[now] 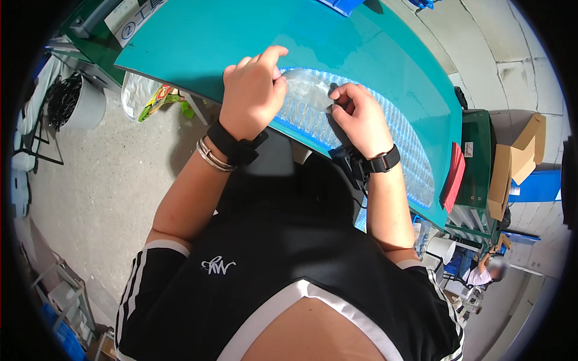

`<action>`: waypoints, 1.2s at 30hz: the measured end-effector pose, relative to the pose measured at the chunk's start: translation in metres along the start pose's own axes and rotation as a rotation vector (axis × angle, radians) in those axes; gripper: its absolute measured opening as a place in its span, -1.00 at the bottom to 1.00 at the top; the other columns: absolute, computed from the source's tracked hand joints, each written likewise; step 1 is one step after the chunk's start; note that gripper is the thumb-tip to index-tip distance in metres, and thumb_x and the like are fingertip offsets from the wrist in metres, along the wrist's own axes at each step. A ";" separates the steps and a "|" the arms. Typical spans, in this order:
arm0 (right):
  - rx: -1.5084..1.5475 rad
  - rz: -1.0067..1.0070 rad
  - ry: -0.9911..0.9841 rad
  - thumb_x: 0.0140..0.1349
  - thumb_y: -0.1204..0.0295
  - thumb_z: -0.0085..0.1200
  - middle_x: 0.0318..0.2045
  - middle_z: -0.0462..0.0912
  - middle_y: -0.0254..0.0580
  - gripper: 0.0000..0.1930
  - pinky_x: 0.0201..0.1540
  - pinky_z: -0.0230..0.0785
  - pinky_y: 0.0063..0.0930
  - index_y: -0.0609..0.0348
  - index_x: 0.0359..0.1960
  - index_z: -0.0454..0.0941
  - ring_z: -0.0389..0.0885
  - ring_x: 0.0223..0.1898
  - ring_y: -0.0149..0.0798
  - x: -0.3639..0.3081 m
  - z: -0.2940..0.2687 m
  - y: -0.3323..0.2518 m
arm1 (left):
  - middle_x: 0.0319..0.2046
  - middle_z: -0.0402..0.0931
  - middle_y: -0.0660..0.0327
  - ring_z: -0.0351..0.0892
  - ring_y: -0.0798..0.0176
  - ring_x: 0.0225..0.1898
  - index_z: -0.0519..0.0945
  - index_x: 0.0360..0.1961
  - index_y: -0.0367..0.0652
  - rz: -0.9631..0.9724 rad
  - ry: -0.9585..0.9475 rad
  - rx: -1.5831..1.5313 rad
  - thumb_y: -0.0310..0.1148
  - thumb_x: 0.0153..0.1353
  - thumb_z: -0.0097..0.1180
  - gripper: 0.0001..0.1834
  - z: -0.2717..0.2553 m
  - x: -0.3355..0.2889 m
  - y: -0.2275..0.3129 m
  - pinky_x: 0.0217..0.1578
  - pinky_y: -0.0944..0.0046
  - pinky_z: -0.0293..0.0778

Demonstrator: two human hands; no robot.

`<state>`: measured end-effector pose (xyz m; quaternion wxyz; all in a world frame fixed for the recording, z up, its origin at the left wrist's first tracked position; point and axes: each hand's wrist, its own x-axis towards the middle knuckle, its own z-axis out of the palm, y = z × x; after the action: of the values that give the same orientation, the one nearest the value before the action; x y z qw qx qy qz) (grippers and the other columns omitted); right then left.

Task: Attaching adhesive strips to microfiber mop pads on a workbench.

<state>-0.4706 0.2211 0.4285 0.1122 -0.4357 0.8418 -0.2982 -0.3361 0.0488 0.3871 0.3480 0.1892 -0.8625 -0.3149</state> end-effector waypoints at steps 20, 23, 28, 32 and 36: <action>-0.135 -0.284 -0.122 0.10 0.43 0.12 -0.40 0.61 -0.07 -0.85 -0.23 0.45 -0.26 0.21 -0.31 0.57 0.60 -0.32 -0.07 0.072 0.054 -0.055 | -0.49 0.61 0.25 0.61 0.22 -0.51 0.59 -0.15 -0.14 -0.078 0.000 -0.154 -0.47 0.08 0.17 -0.75 -0.009 0.006 -0.032 -0.42 0.25 0.48; -0.038 -0.232 -0.113 0.10 0.43 0.12 -0.40 0.61 -0.04 -0.84 -0.23 0.46 -0.25 0.23 -0.31 0.57 0.61 -0.34 -0.04 0.070 0.052 -0.049 | -0.48 0.60 0.26 0.60 0.22 -0.52 0.60 -0.16 -0.13 -0.071 0.000 -0.125 -0.47 0.08 0.17 -0.75 -0.009 0.006 -0.033 -0.43 0.25 0.47; -0.225 -0.097 -0.003 0.03 0.49 0.14 -0.42 0.61 -0.04 -0.82 -0.27 0.46 -0.27 0.25 -0.30 0.57 0.61 -0.38 -0.06 0.041 0.032 -0.035 | -0.49 0.59 0.26 0.60 0.22 -0.52 0.62 -0.20 -0.13 -0.076 -0.004 -0.092 -0.47 0.08 0.17 -0.78 -0.010 0.005 -0.030 -0.43 0.23 0.46; -0.114 -0.115 0.033 0.07 0.55 0.09 -0.46 0.57 -0.11 -0.84 -0.30 0.43 -0.33 0.23 -0.27 0.53 0.56 -0.42 -0.17 0.033 0.030 -0.014 | -0.48 0.60 0.25 0.59 0.22 -0.50 0.64 -0.27 -0.12 -0.015 0.027 0.015 -0.43 0.12 0.13 -0.85 -0.008 0.006 -0.028 -0.41 0.20 0.44; -0.003 -0.114 0.020 0.10 0.56 0.09 -0.48 0.54 -0.19 -0.84 -0.31 0.42 -0.37 0.21 -0.26 0.52 0.53 -0.44 -0.24 0.034 0.031 -0.012 | -0.46 0.60 0.23 0.58 0.19 -0.50 0.64 -0.31 -0.13 0.014 0.028 0.103 -0.39 0.15 0.10 -0.87 -0.007 0.006 -0.029 -0.41 0.18 0.43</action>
<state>-0.4693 0.1758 0.4132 0.0859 -0.4799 0.8173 -0.3072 -0.3320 0.0220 0.3742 0.3521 0.2050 -0.8739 -0.2651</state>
